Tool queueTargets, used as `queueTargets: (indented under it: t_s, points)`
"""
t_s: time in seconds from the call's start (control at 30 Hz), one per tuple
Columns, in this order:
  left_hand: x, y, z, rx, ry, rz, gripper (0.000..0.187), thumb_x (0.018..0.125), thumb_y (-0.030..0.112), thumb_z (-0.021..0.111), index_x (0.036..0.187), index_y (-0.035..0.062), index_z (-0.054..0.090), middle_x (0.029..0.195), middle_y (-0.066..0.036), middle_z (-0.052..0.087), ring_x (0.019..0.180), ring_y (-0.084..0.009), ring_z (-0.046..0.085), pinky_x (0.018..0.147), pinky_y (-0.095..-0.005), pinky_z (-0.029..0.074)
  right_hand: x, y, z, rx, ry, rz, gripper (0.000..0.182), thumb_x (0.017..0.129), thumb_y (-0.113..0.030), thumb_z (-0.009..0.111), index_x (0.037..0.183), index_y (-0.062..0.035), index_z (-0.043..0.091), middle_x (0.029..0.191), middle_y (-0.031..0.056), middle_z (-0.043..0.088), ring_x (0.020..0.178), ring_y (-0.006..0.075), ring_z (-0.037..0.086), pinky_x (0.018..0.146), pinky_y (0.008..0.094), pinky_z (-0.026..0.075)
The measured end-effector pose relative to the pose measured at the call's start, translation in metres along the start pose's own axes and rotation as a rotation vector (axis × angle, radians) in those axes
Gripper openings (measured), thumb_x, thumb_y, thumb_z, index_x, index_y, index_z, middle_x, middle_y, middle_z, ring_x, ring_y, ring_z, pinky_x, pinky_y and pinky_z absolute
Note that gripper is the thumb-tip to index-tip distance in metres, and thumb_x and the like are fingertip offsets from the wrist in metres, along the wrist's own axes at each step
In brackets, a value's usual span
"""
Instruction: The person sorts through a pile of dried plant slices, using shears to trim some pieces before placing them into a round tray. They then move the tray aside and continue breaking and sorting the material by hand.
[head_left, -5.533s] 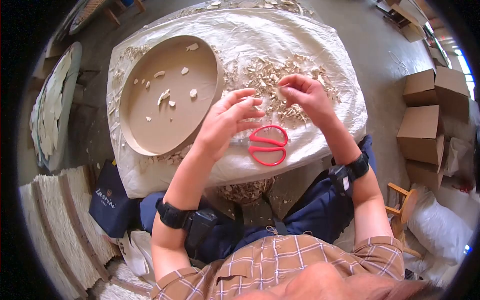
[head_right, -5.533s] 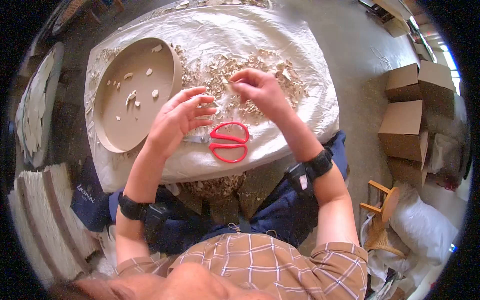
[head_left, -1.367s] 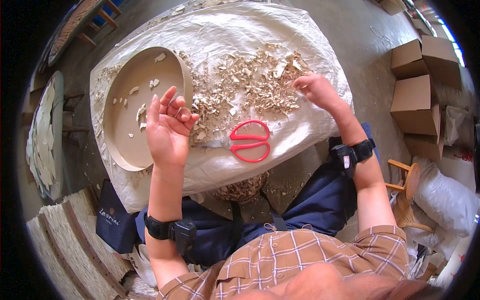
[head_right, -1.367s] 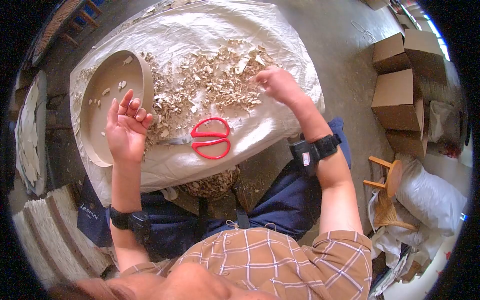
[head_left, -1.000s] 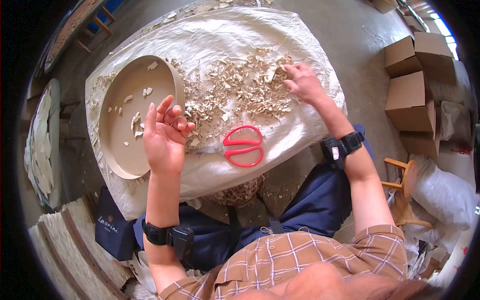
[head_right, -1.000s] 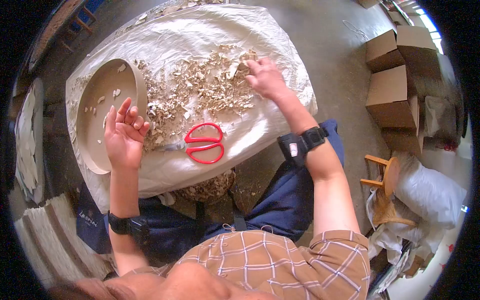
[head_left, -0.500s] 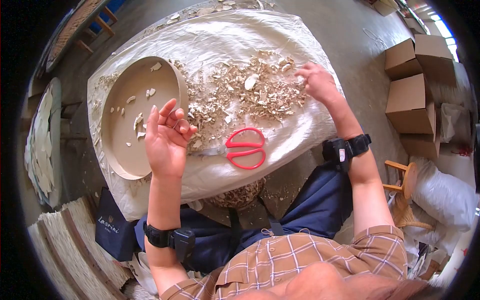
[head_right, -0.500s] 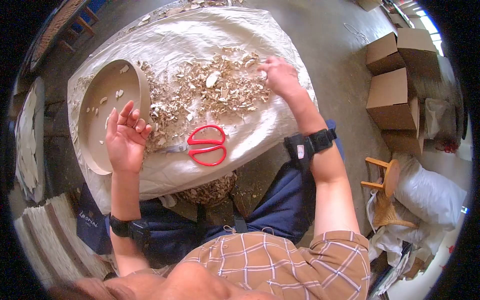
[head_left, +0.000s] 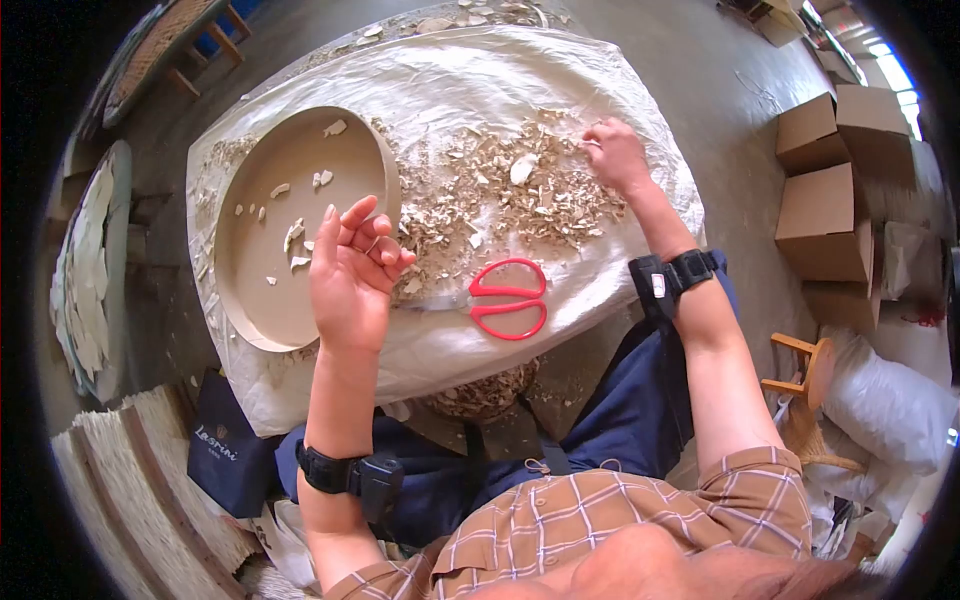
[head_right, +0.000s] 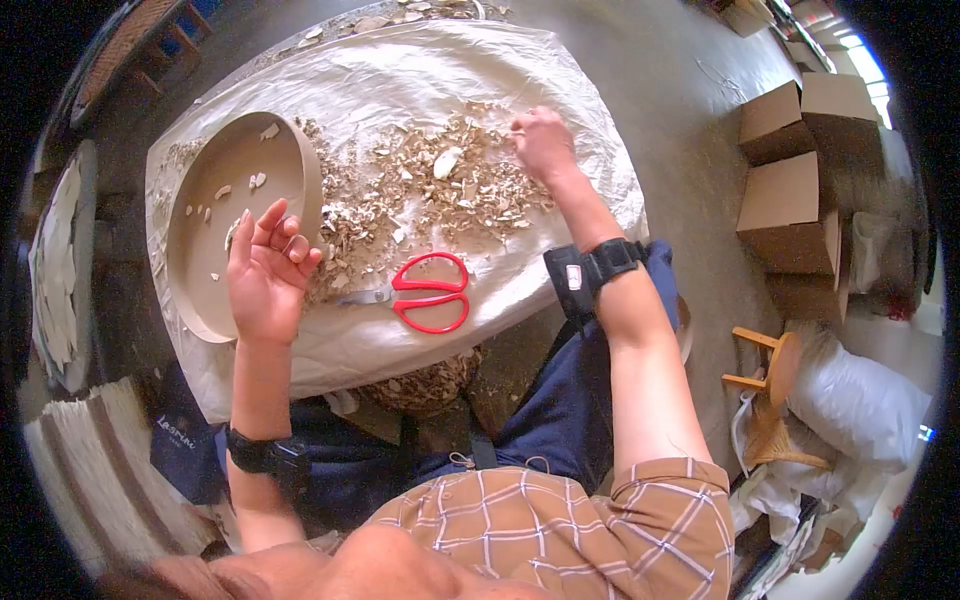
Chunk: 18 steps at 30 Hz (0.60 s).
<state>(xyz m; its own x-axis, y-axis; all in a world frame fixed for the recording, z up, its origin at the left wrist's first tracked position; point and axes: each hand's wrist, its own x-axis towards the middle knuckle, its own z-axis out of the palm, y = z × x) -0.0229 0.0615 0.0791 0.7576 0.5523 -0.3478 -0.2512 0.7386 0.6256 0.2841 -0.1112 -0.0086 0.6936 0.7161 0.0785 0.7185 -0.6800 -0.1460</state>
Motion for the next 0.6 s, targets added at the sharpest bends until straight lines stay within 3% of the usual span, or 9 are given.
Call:
queueTargets:
  t_s: [0.03,0.1,0.13,0.17,0.23,0.27,0.47,0.6]
  points:
    - [-0.001,0.001,0.000,-0.004,-0.005,-0.003,0.035,0.090,0.033,0.039,0.102,0.0023,0.051,0.077,-0.004,0.048,0.059,-0.0120,0.041,0.061,-0.0299,0.043,-0.001,0.006,0.000,-0.003,-0.003,-0.008,0.020,0.076,-0.018,0.055,0.092,-0.0133,0.065,0.103,0.0084,0.058,0.095,0.0265,0.054,0.081,0.0342,0.044]
    - [-0.003,0.002,0.002,-0.003,-0.007,0.001,0.035,0.090,0.033,0.039,0.102,0.0024,0.051,0.077,-0.004,0.048,0.059,-0.0118,0.042,0.061,-0.0300,0.043,-0.003,0.016,-0.001,0.391,0.025,0.139,0.021,0.074,-0.018,0.057,0.093,-0.0129,0.065,0.088,0.0090,0.063,0.077,0.0257,0.060,0.072,0.0329,0.048]
    - [-0.003,0.001,0.002,0.007,-0.013,0.002,0.035,0.090,0.033,0.039,0.102,0.0025,0.051,0.077,-0.004,0.049,0.059,-0.0117,0.042,0.061,-0.0301,0.044,-0.006,0.018,0.000,0.540,0.091,0.174,0.022,0.074,-0.014,0.057,0.095,-0.0074,0.063,0.074,0.0070,0.064,0.066,0.0208,0.062,0.062,0.0294,0.050]
    - [-0.004,0.001,0.002,0.002,-0.013,0.004,0.035,0.090,0.033,0.039,0.102,0.0025,0.051,0.077,-0.004,0.049,0.059,-0.0117,0.042,0.061,-0.0301,0.044,-0.007,0.022,0.000,0.537,0.090,0.170,0.022,0.074,-0.014,0.057,0.095,-0.0074,0.063,0.074,0.0070,0.064,0.066,0.0208,0.062,0.062,0.0294,0.050]
    - [-0.003,-0.001,0.001,0.009,-0.024,0.003,0.034,0.090,0.033,0.039,0.101,0.0026,0.052,0.076,-0.003,0.049,0.059,-0.0117,0.043,0.061,-0.0300,0.044,-0.014,0.019,-0.015,1.124,-0.101,0.437,0.022,0.076,-0.008,0.058,0.097,-0.0006,0.061,0.079,0.0073,0.063,0.071,0.0158,0.061,0.060,0.0256,0.050]
    - [-0.002,-0.003,0.002,0.008,-0.026,0.003,0.034,0.090,0.033,0.039,0.101,0.0026,0.052,0.076,-0.003,0.049,0.059,-0.0117,0.043,0.061,-0.0300,0.044,-0.017,0.020,-0.019,1.268,-0.123,0.453,0.021,0.078,-0.002,0.056,0.098,0.0036,0.059,0.083,0.0077,0.061,0.071,0.0146,0.061,0.060,0.0246,0.052]
    - [0.004,-0.015,0.001,0.026,-0.036,-0.037,0.036,0.090,0.033,0.037,0.098,0.0022,0.054,0.075,-0.004,0.052,0.058,-0.0115,0.049,0.060,-0.0305,0.049,-0.027,0.020,-0.035,1.500,-0.207,0.333,0.019,0.077,0.001,0.056,0.095,0.0033,0.060,0.088,0.0100,0.061,0.074,0.0154,0.061,0.069,0.0252,0.052]
    - [0.006,-0.021,0.005,0.055,-0.018,-0.057,0.036,0.090,0.033,0.036,0.098,0.0022,0.054,0.075,-0.004,0.053,0.058,-0.0112,0.048,0.060,-0.0305,0.049,-0.027,0.019,-0.034,1.416,-0.185,0.239,0.021,0.076,0.003,0.055,0.096,0.0013,0.060,0.091,0.0094,0.061,0.077,0.0139,0.060,0.072,0.0255,0.051]
